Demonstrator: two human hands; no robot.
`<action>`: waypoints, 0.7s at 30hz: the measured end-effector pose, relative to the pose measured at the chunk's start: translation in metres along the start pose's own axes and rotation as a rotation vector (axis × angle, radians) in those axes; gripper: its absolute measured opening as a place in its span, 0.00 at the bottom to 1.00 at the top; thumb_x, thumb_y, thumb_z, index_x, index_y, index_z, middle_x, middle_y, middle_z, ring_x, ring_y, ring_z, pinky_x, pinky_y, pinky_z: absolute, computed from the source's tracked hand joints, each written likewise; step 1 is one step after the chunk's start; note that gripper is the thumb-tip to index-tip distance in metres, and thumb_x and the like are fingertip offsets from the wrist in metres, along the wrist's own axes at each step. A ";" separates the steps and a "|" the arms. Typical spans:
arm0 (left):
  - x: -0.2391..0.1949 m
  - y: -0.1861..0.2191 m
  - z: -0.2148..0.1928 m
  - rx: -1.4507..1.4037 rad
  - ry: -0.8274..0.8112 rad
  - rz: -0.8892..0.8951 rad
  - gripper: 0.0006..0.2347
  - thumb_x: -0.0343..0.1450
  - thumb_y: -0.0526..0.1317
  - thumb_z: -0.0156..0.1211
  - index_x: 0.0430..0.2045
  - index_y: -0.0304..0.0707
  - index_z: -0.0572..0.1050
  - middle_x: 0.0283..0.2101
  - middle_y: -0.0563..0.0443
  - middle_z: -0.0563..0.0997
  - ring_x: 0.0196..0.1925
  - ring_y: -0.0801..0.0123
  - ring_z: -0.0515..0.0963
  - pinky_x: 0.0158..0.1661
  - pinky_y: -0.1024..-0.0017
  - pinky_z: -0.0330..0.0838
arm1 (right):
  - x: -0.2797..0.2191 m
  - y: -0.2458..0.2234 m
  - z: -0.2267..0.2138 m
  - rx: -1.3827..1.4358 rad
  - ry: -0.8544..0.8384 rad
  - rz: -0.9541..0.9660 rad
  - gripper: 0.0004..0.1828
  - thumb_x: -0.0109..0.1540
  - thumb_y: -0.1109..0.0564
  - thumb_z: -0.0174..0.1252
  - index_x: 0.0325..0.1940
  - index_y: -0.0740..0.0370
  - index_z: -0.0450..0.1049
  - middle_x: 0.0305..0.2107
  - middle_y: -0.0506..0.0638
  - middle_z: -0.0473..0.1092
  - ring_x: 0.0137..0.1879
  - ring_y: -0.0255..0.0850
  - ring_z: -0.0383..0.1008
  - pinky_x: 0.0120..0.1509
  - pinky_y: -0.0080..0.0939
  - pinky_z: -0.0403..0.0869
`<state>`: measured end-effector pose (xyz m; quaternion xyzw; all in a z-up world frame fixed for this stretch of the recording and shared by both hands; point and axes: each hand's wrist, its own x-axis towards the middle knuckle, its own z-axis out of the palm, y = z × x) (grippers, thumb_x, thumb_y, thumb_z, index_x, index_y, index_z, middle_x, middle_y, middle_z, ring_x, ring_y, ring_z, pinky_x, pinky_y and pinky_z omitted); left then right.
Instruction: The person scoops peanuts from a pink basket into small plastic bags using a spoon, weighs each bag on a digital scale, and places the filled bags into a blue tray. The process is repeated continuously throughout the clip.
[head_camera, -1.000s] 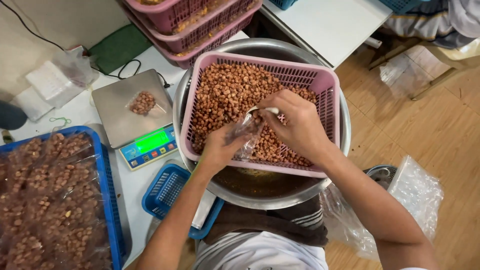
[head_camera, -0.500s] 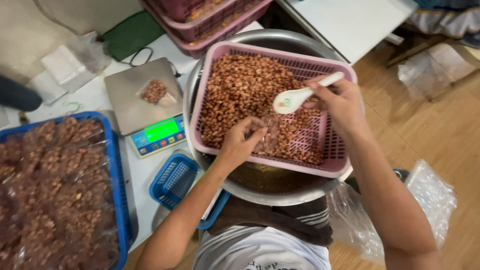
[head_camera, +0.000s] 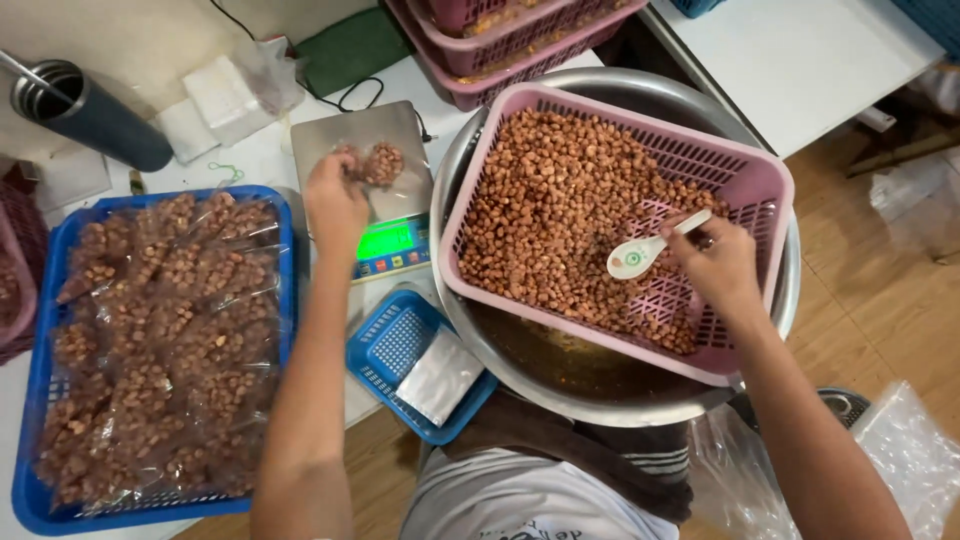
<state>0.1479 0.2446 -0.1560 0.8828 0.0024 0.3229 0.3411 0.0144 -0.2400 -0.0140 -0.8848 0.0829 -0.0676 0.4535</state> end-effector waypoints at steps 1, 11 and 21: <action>-0.008 0.004 0.006 0.213 -0.047 0.156 0.09 0.72 0.34 0.58 0.46 0.38 0.76 0.51 0.38 0.76 0.58 0.47 0.70 0.58 0.51 0.57 | 0.003 0.005 0.005 -0.115 0.001 -0.025 0.07 0.61 0.57 0.69 0.43 0.56 0.83 0.30 0.55 0.77 0.41 0.48 0.79 0.42 0.49 0.76; 0.020 0.073 -0.089 -0.448 -0.133 -0.509 0.02 0.72 0.38 0.60 0.35 0.45 0.78 0.37 0.55 0.84 0.37 0.72 0.82 0.39 0.75 0.78 | -0.010 -0.052 -0.005 -0.299 -0.225 0.083 0.13 0.73 0.57 0.58 0.57 0.67 0.76 0.33 0.63 0.79 0.14 0.46 0.74 0.13 0.42 0.75; -0.045 -0.036 -0.274 0.637 -0.012 -0.229 0.07 0.82 0.38 0.51 0.40 0.31 0.70 0.34 0.22 0.81 0.33 0.22 0.79 0.33 0.34 0.70 | 0.007 0.015 -0.021 -0.292 -0.105 0.228 0.11 0.72 0.56 0.62 0.56 0.64 0.77 0.40 0.62 0.78 0.42 0.54 0.79 0.44 0.57 0.79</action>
